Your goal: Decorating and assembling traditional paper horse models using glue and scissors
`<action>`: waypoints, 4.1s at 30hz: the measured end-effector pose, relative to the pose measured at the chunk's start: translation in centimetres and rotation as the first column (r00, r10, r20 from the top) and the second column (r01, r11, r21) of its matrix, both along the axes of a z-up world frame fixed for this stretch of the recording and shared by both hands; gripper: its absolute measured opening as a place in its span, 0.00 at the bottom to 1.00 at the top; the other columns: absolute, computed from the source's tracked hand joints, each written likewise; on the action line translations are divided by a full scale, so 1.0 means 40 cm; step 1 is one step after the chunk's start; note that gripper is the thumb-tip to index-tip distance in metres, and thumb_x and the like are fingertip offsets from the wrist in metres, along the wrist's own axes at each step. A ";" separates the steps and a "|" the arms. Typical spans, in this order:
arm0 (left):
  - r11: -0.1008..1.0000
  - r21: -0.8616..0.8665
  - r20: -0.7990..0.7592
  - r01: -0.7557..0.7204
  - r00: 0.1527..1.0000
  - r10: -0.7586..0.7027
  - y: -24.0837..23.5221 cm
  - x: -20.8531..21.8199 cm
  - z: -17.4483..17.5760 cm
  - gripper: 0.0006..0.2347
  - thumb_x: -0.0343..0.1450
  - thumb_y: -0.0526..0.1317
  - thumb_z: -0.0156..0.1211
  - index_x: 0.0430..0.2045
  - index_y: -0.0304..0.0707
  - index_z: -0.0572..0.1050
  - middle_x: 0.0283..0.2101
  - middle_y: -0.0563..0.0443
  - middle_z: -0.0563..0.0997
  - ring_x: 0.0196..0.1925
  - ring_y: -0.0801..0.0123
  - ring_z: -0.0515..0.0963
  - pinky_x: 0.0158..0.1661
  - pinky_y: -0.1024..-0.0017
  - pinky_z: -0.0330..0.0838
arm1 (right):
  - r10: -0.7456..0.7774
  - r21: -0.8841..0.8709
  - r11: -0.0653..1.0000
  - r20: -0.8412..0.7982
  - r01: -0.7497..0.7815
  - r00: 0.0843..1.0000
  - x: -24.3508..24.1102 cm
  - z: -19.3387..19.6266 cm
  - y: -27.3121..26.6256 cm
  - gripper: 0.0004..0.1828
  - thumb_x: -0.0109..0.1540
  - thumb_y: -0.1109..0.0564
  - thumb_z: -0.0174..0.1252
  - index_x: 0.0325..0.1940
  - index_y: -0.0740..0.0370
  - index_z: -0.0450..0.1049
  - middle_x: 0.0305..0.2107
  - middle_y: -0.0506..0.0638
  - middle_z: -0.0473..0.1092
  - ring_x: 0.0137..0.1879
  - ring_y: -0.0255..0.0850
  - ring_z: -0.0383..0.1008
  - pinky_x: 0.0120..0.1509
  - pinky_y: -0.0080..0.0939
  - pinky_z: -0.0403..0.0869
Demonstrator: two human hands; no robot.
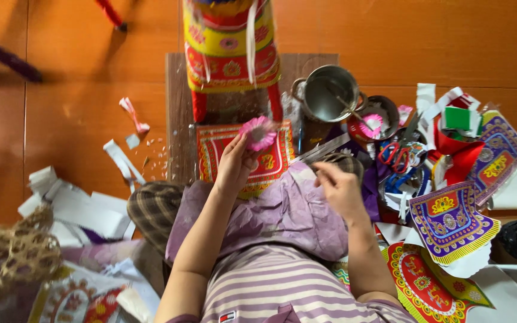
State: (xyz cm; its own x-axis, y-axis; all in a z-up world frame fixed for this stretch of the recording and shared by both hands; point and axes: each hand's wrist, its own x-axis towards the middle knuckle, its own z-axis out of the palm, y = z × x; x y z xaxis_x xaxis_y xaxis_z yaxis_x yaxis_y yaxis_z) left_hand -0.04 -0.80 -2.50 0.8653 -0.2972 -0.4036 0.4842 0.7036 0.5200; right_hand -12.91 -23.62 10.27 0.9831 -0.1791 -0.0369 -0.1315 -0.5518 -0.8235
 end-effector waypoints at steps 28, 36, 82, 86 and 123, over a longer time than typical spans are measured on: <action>0.990 -0.013 -0.010 0.137 0.990 -0.137 0.025 0.027 0.072 0.15 0.77 0.37 0.52 0.57 0.28 0.72 0.54 0.32 0.79 0.55 0.44 0.81 0.52 0.50 0.78 | 0.087 -0.735 0.668 0.235 0.118 0.968 0.291 -0.168 -0.108 0.48 0.53 0.52 0.70 0.76 0.50 0.59 0.58 0.71 0.65 0.63 0.66 0.70 0.62 0.59 0.74; 0.978 0.032 0.013 0.207 0.978 -0.208 0.065 0.033 0.037 0.12 0.76 0.35 0.54 0.50 0.26 0.76 0.41 0.38 0.83 0.42 0.55 0.85 0.47 0.51 0.82 | 0.575 -0.618 0.778 0.630 -0.111 0.522 0.266 -0.063 0.073 0.29 0.52 0.72 0.57 0.49 0.45 0.82 0.68 0.56 0.60 0.76 0.52 0.53 0.73 0.55 0.61; 0.417 0.293 0.932 -0.860 0.160 -0.324 0.099 0.381 0.945 0.21 0.74 0.45 0.64 0.57 0.44 0.61 0.41 0.47 0.82 0.45 0.61 0.86 0.51 0.55 0.83 | 0.186 -0.237 0.960 0.938 0.152 0.293 0.732 0.638 0.247 0.17 0.68 0.53 0.66 0.27 0.60 0.72 0.66 0.51 0.60 0.76 0.50 0.52 0.83 0.58 0.53; 0.327 0.293 0.945 -0.898 0.221 -0.240 0.068 0.504 0.908 0.36 0.73 0.49 0.70 0.69 0.44 0.48 0.61 0.33 0.72 0.65 0.48 0.74 0.62 0.52 0.73 | 0.146 -0.225 0.890 0.964 0.396 0.220 0.807 0.607 0.253 0.14 0.70 0.49 0.71 0.36 0.57 0.77 0.74 0.47 0.50 0.81 0.49 0.48 0.85 0.61 0.51; 0.498 0.382 0.918 -0.778 0.255 -0.305 0.013 0.632 0.904 0.28 0.75 0.57 0.56 0.63 0.46 0.52 0.37 0.41 0.88 0.32 0.61 0.93 0.26 0.68 0.91 | 0.010 0.543 0.664 0.682 -0.515 0.731 0.845 0.589 0.183 0.41 0.65 0.59 0.65 0.76 0.43 0.49 0.64 0.62 0.67 0.67 0.57 0.70 0.71 0.68 0.66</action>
State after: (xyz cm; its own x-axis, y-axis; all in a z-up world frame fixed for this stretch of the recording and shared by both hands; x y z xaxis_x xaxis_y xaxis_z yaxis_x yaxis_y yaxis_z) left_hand 25.24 -0.30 33.66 0.6834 -0.0844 0.7251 -0.7226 -0.2192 0.6555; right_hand 20.90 -16.30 33.81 0.8278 -0.0812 0.5551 0.5562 0.2484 -0.7930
